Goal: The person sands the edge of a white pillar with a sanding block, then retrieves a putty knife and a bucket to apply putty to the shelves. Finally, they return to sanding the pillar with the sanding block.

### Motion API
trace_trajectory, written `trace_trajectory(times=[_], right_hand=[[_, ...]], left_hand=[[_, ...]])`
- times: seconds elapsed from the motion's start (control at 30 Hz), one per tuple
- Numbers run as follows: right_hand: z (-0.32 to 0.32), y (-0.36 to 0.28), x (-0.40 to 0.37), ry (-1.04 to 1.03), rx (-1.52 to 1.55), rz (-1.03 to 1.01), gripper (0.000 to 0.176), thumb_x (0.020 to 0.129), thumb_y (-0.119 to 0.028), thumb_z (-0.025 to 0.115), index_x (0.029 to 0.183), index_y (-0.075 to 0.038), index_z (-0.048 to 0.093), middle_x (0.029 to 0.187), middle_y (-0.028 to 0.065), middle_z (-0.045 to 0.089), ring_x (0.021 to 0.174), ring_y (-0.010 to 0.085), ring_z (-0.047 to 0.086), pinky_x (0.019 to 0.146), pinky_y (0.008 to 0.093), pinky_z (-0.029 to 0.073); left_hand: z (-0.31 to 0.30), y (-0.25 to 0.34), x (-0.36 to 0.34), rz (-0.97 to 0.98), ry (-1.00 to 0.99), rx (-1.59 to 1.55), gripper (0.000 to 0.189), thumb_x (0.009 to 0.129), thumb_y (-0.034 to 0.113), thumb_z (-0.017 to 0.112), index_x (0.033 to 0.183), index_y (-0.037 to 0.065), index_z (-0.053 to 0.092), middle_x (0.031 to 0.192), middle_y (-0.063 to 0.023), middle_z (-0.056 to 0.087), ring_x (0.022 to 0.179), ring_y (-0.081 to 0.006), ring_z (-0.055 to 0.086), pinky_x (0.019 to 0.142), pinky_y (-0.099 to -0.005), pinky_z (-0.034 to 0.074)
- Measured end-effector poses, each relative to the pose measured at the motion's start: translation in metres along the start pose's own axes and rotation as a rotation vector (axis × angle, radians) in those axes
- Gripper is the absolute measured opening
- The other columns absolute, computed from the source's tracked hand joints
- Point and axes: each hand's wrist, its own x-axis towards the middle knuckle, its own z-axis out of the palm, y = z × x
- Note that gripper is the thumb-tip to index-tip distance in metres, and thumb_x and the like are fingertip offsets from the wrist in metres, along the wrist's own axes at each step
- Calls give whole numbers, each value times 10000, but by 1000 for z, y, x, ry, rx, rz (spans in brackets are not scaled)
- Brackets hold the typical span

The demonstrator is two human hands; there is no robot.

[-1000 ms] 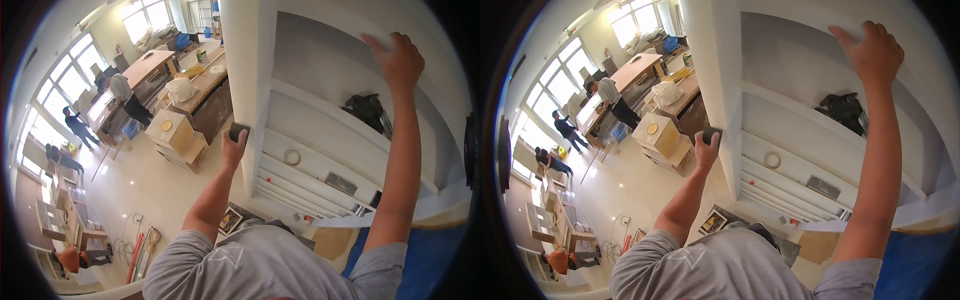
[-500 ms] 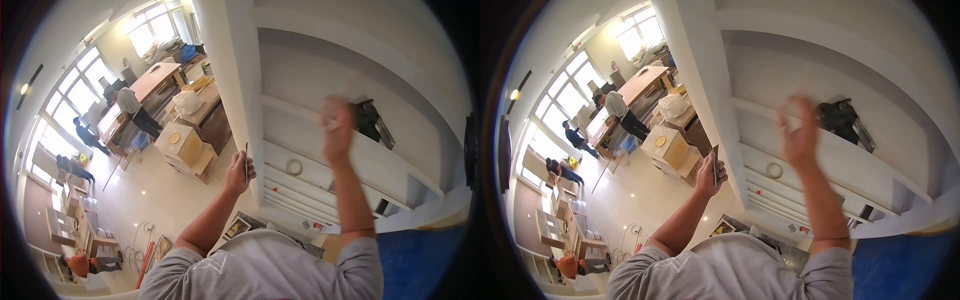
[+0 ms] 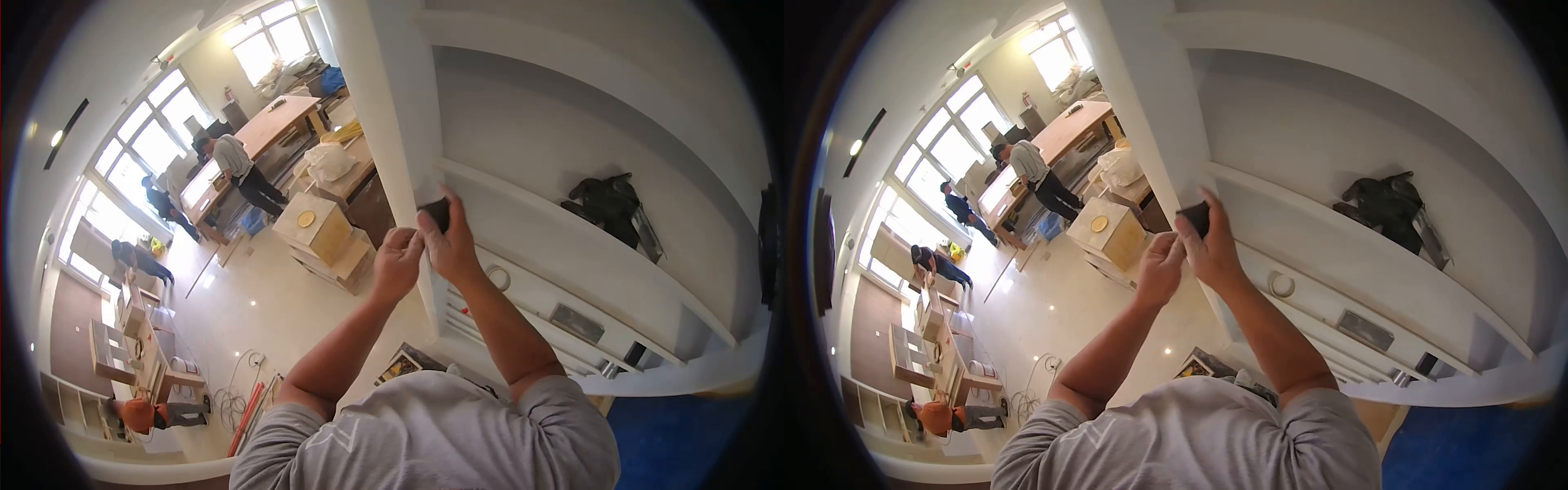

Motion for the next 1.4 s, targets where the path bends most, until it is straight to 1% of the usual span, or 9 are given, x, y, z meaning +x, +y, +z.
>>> trace_trajectory(times=[0.13, 0.3, 0.43, 0.53, 0.7, 0.8, 0.9, 1.0, 1.4], right_hand=[[-1, -6, 55, 171, -170, -186, 642, 959, -298, 603, 1431, 40, 331, 1133, 226, 521, 1030, 345, 532, 913, 425, 438], [14, -23, 105, 273, -357, -345, 742, 931, -351, 637, 1443, 53, 283, 1104, 257, 510, 1012, 368, 532, 896, 457, 445], [27, 10, 107, 325, 88, -303, 800, 854, -289, 760, 1385, 63, 276, 1218, 287, 529, 1055, 337, 605, 936, 397, 485], [25, 0, 103, 337, 56, -228, 656, 843, -298, 777, 1226, 27, 355, 1117, 230, 562, 998, 312, 615, 882, 392, 501], [23, 2, 105, 352, -279, -435, 244, 856, -191, 726, 872, -28, 545, 955, 192, 537, 854, 363, 542, 767, 420, 458], [29, 13, 97, 429, -284, -546, 249, 836, -208, 740, 851, -42, 555, 936, 171, 543, 820, 350, 548, 698, 438, 453], [25, -5, 106, 427, -347, -577, 235, 822, -183, 755, 841, -49, 562, 912, 161, 551, 820, 347, 552, 695, 438, 453], [27, -6, 105, 446, -307, -590, 241, 800, -147, 774, 838, -59, 553, 877, 141, 554, 816, 338, 551, 691, 432, 452], [24, 16, 79, 399, -293, -508, 299, 755, -142, 818, 840, -67, 542, 819, 115, 524, 742, 316, 543, 632, 408, 451]], left_hand=[[-48, 18, -23, -134, -75, 275, 323, 922, 299, 668, 951, -22, 651, 861, -130, 632, 824, -187, 607, 748, -321, 483], [-129, -97, -101, -430, -93, 489, 414, 903, 378, 659, 944, -34, 669, 869, -177, 672, 819, -282, 648, 756, -387, 503], [-209, -190, -213, -714, -234, 815, 509, 883, 453, 620, 900, -51, 691, 887, -273, 680, 862, -415, 652, 796, -455, 513], [-261, -225, -312, -768, -296, 957, 525, 876, 460, 596, 755, -42, 685, 785, -288, 651, 808, -460, 640, 751, -494, 512], [-313, -210, -391, -941, -441, 927, 534, 864, 470, 595, 697, -29, 684, 716, -271, 648, 740, -423, 665, 721, -495, 515], [-284, -160, -356, -1170, -292, 915, 520, 861, 463, 603, 687, -19, 689, 685, -252, 658, 708, -398, 676, 708, -494, 515], [-287, -184, -344, -1082, -344, 907, 475, 856, 443, 627, 776, -17, 713, 757, -241, 689, 766, -381, 688, 739, -472, 527], [-275, -201, -330, -876, -161, 872, 445, 846, 423, 656, 898, -13, 725, 874, -231, 710, 862, -373, 689, 796, -443, 533], [-263, -226, -305, -900, -343, 886, 484, 827, 445, 681, 980, -12, 723, 1005, -236, 700, 986, -374, 665, 873, -428, 519]])
